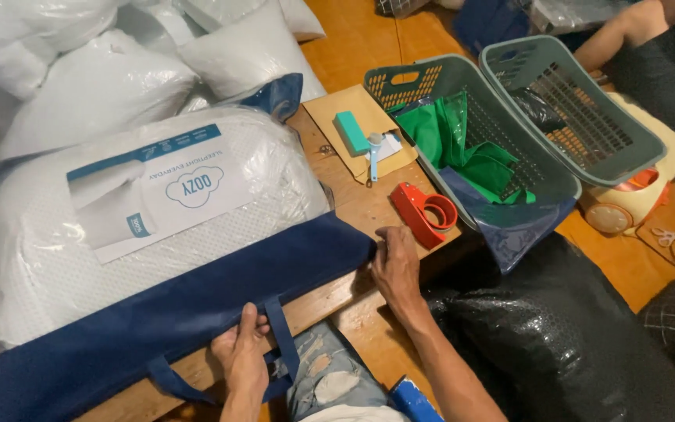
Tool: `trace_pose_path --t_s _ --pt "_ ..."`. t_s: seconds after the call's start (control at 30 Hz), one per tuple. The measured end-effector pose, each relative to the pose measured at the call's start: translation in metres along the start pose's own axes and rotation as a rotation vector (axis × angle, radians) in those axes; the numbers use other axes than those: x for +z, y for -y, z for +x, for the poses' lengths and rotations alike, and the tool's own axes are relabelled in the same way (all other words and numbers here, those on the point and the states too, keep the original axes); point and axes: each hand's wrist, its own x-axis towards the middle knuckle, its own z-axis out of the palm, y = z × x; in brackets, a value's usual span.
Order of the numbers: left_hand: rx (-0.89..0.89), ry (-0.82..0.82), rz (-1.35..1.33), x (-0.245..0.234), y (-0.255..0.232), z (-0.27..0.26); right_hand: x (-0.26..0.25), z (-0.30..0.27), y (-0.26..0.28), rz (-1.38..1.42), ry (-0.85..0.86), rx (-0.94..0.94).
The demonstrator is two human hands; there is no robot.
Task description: The person wipes the surface of a packaged pillow inside a blue tote bag using a green sponge. They repeatedly rub the plastic packaging and the bag's fabric, focusing on the top and sides of the item.
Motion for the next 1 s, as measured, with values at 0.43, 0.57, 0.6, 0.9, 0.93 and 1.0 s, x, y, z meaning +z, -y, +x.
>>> trace_pose_path --t_s 0.43,0.57,0.6,0.9,0.93,1.0 --pt "-0.22 0.119 0.493 -0.035 -0.047 -0.015 0.039 0.065 0.129 0.066 0.089 -0.203" --pt "0.09 0.238 0.945 -0.031 -0.167 -0.04 0.043 0.114 0.15 0.085 0.248 -0.126" --pt "0.365 0.075 1.049 -0.025 -0.2 -0.046 0.045 0.128 0.154 0.096 0.309 -0.105" --pt "1.2 0.036 1.535 -0.028 -0.205 0.068 0.087 0.144 0.134 0.059 0.414 -0.057" --pt "1.192 0.037 1.539 -0.028 -0.205 0.066 0.087 0.143 0.133 0.06 0.421 -0.056" --pt "1.237 0.071 1.46 -0.029 -0.207 0.06 0.088 0.142 0.131 0.102 0.409 -0.074"
